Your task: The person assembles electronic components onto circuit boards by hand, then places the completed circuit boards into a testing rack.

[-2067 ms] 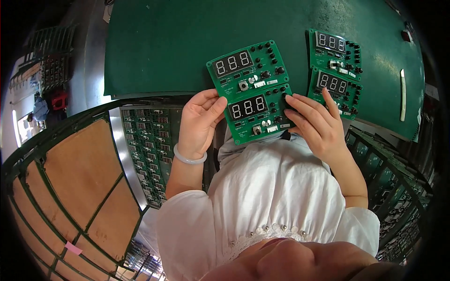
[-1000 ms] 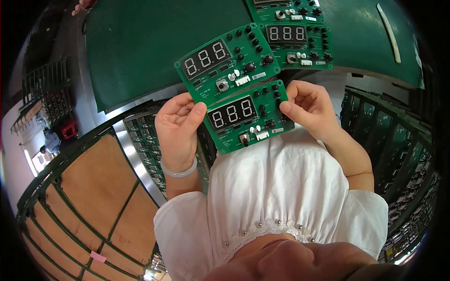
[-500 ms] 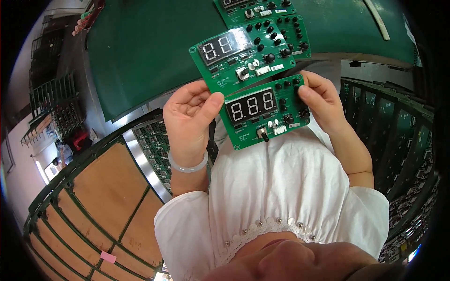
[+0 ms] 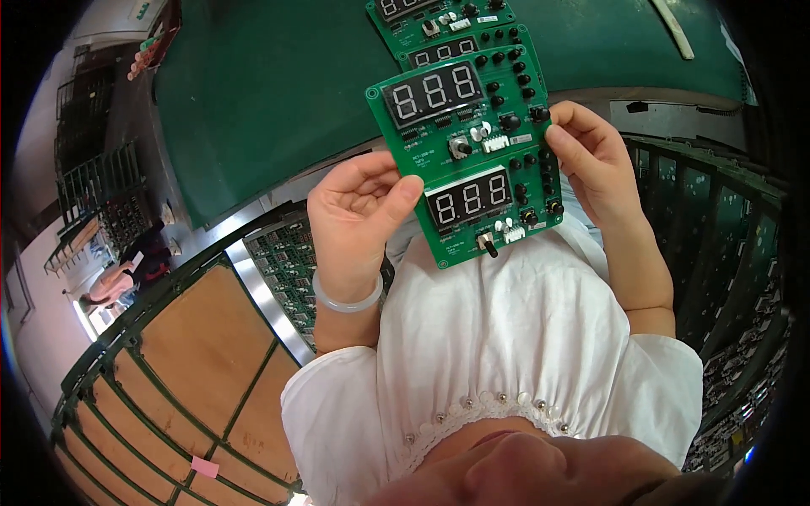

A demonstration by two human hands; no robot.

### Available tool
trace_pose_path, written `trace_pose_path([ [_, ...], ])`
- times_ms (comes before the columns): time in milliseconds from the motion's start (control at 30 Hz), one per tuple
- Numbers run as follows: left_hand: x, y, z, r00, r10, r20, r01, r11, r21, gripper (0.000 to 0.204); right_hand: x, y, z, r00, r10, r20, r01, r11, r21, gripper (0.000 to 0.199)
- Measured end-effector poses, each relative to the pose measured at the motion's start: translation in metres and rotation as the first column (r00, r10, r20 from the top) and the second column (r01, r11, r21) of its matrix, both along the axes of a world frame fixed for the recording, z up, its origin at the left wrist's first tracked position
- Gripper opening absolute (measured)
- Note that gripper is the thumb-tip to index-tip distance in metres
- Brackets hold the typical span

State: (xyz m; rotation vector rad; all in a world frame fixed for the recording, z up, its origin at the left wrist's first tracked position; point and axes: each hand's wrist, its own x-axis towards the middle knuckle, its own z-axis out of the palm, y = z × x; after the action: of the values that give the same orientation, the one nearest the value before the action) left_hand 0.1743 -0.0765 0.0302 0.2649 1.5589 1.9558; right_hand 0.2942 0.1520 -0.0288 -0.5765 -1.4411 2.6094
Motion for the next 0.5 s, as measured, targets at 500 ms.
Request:
trace_pose_path([
  [500,0.0017,-0.0104,-0.0073,0.999,0.008,-0.033,-0.010,0.997,-0.071,0.032,0.0048,-0.0031,0.0002,0.992,0.073,0.106,-0.077,0.996,0.034,0.016],
])
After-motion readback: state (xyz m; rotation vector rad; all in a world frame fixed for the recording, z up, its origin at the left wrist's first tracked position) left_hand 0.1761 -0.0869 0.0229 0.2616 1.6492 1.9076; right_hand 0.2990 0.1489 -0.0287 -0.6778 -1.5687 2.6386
